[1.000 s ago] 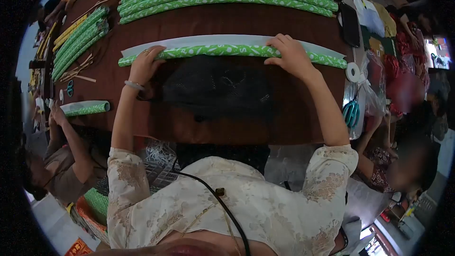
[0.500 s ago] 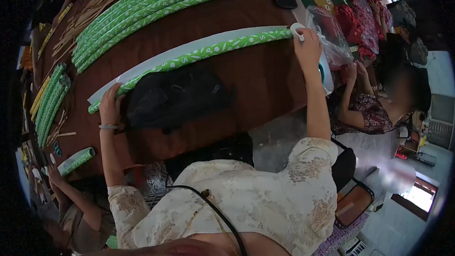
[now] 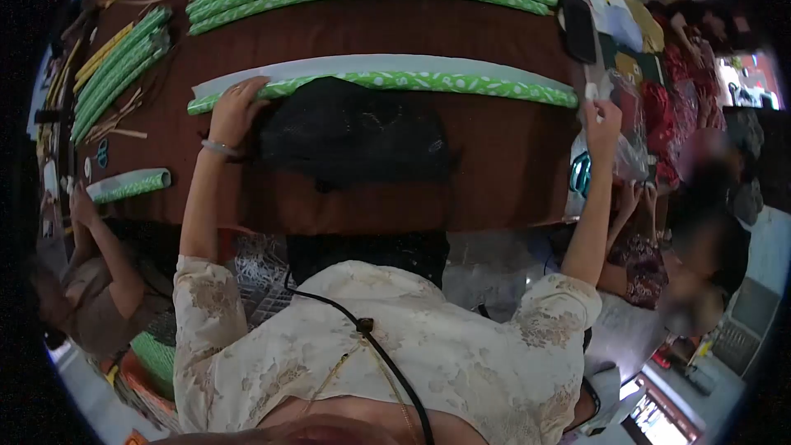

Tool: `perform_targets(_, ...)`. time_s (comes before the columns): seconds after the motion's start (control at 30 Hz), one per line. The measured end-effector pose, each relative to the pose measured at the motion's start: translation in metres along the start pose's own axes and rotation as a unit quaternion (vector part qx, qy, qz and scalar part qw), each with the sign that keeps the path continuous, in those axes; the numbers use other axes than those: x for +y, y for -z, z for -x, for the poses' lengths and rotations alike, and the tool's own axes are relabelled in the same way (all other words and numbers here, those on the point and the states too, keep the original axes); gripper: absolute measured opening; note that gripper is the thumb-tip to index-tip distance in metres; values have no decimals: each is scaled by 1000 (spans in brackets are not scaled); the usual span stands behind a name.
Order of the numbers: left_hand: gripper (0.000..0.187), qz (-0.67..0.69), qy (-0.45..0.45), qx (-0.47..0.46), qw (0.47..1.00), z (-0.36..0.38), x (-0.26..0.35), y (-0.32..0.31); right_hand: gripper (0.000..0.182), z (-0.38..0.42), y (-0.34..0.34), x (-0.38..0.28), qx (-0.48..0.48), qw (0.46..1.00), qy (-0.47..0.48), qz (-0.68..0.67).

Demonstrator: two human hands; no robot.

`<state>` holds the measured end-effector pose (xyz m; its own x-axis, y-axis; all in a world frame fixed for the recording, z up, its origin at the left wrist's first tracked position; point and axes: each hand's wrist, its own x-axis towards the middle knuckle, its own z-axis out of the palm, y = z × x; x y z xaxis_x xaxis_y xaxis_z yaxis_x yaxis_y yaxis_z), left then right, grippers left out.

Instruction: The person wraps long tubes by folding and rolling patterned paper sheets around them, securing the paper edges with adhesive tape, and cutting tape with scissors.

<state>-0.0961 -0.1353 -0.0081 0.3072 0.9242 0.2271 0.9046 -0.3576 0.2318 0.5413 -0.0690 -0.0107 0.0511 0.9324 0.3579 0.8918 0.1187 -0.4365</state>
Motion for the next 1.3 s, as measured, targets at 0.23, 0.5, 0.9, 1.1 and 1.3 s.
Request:
perform_targets(0.23,36,4,-12,15,1000,3,-2,-4,44,-21,-4,-143,-187,626,-175,-737)
perform_targets(0.5,36,75,-6,58,996,6,5,8,46,-37,-98,-292,-439,529,-189,-701)
perform_targets(0.9,28,605,260,7,752,-31,69,48,31,-40,-100,-353,-539,651,135,-517)
perform_targets(1.1,28,646,256,-34,719,-31,67,49,24,-37,-93,-357,-543,680,163,-465)
perform_targets(1.3,29,655,234,-33,717,-22,61,43,24,-34,-96,-364,-540,687,180,-452)
